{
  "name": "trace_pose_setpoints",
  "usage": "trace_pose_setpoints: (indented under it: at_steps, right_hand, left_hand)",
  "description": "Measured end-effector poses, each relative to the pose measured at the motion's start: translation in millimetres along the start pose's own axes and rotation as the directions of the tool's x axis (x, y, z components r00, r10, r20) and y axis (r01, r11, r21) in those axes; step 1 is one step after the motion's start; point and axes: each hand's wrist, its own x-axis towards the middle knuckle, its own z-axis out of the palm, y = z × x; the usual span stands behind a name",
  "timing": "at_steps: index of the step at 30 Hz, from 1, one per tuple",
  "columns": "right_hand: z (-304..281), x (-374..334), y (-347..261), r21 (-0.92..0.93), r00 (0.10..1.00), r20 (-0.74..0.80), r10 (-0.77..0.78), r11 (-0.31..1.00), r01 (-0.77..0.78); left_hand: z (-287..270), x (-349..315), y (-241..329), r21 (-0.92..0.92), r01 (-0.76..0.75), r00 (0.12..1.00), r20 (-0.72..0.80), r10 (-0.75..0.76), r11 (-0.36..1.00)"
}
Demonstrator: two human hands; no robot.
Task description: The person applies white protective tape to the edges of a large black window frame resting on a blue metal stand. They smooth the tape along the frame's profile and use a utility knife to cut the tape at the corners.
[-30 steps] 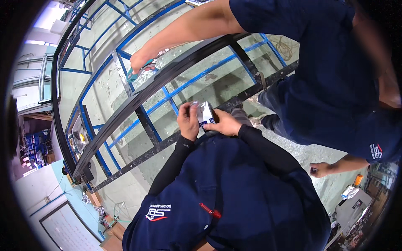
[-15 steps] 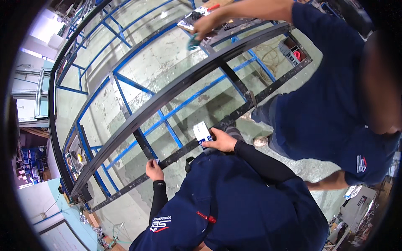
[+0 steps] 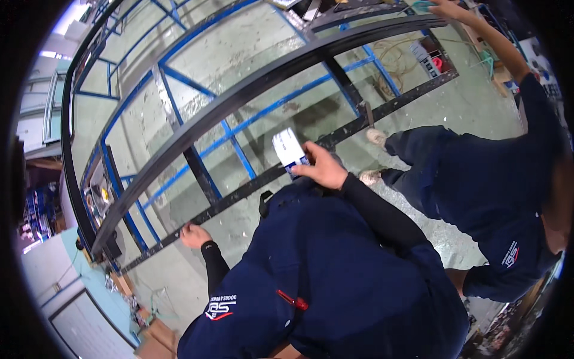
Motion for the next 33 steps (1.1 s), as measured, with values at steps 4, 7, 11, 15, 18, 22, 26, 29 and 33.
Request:
trace_pose_setpoints:
  at_steps: [4, 7, 11, 15, 18, 22, 26, 29, 33]
  right_hand:
    - [8, -11, -53, -0.129, 0.997, 0.05, -0.057, 0.99, 0.063]
    - [13, -10, -68, -0.349, 0.994, 0.059, -0.092, 0.931, 0.106]
    - [20, -7, -61, -0.491, 0.991, 0.031, -0.128, 0.862, 0.127]
    - [35, -10, -68, -0.629, 0.981, 0.029, -0.191, 0.76, 0.167]
    - [35, -11, -61, -0.663, 0.958, 0.057, -0.282, 0.706, 0.247]
    - [37, -11, -57, -0.671, 0.951, 0.04, -0.306, 0.697, 0.253]
    - [33, -1, -49, -0.711, 0.932, 0.116, -0.344, 0.626, 0.32]
    - [31, 7, -53, -0.715, 0.943, 0.144, -0.3, 0.628, 0.309]
    - [23, 25, -56, -0.713, 0.942, 0.204, -0.266, 0.619, 0.33]
  left_hand:
    - [-26, 24, 70, -0.419, 0.216, 0.901, 0.434, -0.015, 0.882]
    - [-60, 9, 190, -0.877, 0.321, 0.852, 0.432, 0.296, 0.357]
    - [-143, 18, 305, -0.963, 0.103, 0.701, 0.249, 0.668, 0.251]
    - [-154, 21, 329, -0.968, -0.002, 0.613, 0.197, 0.765, 0.251]
    - [-145, 17, 327, -0.946, 0.03, 0.622, 0.27, 0.735, 0.323]
    - [-141, 17, 321, -0.914, 0.062, 0.654, 0.341, 0.675, 0.401]
    - [-138, 20, 319, -0.91, 0.06, 0.627, 0.354, 0.694, 0.41]
    - [-133, 24, 322, -0.897, 0.104, 0.612, 0.398, 0.683, 0.43]
    - [-119, 25, 327, -0.86, 0.271, 0.6, 0.503, 0.623, 0.433]
